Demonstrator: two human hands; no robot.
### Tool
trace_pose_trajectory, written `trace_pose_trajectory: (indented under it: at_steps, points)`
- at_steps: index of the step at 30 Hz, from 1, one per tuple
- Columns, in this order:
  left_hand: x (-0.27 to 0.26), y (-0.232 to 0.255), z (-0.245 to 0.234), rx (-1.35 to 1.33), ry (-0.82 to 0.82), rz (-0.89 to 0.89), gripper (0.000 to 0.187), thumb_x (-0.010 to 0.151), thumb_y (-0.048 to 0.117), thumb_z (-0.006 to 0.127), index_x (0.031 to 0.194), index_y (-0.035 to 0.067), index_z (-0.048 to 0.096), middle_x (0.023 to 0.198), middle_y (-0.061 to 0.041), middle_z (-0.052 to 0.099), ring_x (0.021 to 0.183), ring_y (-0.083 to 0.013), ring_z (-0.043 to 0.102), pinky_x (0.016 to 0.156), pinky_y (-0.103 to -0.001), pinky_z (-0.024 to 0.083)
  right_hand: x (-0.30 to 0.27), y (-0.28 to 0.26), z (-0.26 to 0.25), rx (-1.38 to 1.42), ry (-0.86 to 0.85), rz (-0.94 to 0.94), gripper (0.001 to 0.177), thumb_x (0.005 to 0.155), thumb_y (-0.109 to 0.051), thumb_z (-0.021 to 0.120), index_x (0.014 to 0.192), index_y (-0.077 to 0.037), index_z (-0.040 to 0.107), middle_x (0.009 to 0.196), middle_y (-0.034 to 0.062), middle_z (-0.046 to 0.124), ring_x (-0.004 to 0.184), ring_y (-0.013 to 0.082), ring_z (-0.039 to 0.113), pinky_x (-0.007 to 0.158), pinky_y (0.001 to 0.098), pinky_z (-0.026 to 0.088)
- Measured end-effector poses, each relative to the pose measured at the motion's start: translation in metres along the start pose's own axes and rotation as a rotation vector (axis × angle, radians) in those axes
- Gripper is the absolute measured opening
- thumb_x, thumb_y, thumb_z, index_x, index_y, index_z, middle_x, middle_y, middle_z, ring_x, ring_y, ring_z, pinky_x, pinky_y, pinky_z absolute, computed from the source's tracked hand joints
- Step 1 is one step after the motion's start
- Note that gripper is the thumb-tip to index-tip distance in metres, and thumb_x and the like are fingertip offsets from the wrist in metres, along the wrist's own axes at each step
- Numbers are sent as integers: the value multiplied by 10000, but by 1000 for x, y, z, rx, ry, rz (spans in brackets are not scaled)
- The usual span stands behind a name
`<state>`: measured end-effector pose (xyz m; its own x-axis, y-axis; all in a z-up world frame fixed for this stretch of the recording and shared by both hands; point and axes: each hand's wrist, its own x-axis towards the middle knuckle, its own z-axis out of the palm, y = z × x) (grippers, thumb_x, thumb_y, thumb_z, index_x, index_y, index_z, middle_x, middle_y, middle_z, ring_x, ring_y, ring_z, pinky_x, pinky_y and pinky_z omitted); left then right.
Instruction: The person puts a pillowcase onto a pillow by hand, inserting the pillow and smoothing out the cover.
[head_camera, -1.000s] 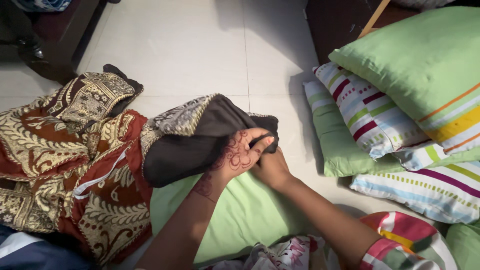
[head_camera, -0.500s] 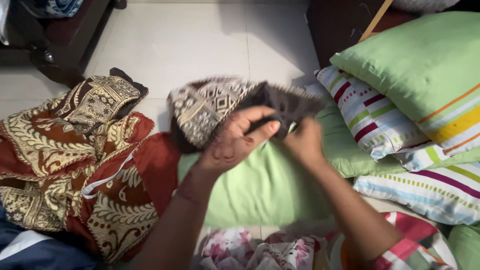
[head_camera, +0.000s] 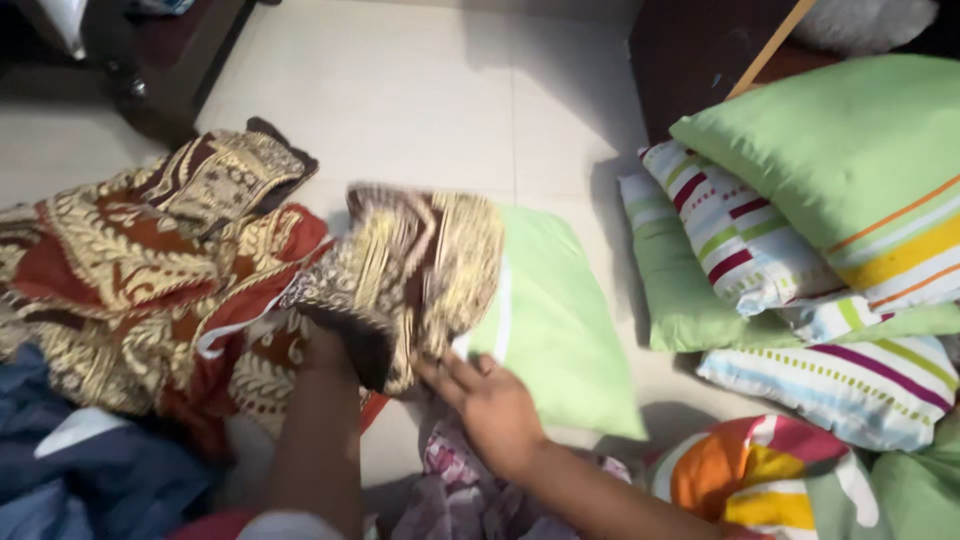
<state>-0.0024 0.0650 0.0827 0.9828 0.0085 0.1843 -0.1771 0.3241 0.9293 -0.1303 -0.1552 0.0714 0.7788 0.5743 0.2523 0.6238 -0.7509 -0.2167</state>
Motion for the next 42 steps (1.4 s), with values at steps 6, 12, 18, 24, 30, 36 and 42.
trace_pose_trajectory:
  at_steps: [6,12,18,24,30,36,42]
  points:
    - [-6,-69,-61,90,235,-279,593,977,494,514,1354,43,592,1371,-161,578,1288,-299,545,1146,-422,422,-30,6,56,34,-188,-62,619,823,-197,650,1435,-227,565,1413,104,586,1112,315,625,868,480,454]
    - [26,-108,-124,359,420,-404,779,934,662,475,1438,72,544,1456,-190,515,1342,-347,491,1153,-468,387,-16,37,23,490,-268,151,260,897,-179,664,1126,-228,777,1203,25,768,1065,253,719,967,372,561]
    - [28,-126,-167,846,441,-663,965,891,829,435,1521,100,495,1542,-218,451,1397,-394,438,1160,-513,352,-11,84,-10,379,-74,311,266,814,-122,725,1071,-164,777,1164,45,758,1069,298,683,993,395,513]
    - [2,-53,-63,1216,611,-319,728,896,625,534,1358,64,587,1316,-155,611,1150,-284,613,990,-378,506,-6,111,-13,289,74,347,356,749,-123,744,1104,-151,748,1251,35,693,1192,297,588,1055,402,456]
    - [-47,27,80,1592,-104,-446,637,968,643,555,1252,74,522,1225,-139,544,1188,-265,515,1069,-430,454,3,103,25,331,-16,367,638,710,-203,812,1316,-93,649,1374,119,590,1217,333,539,1055,406,428]
    - [-75,-51,73,1555,-140,-386,562,877,360,643,1321,44,505,1327,-235,491,1204,-389,472,987,-484,430,-2,83,59,455,3,213,501,778,-194,736,1261,-82,662,1398,123,577,1300,333,550,1098,409,470]
    - [-69,-129,32,1421,-37,298,401,844,256,587,1147,-4,626,970,-173,689,960,-320,658,841,-433,533,12,75,57,334,-58,34,464,867,-228,774,1303,-103,678,1556,197,459,1472,447,334,1132,630,209]
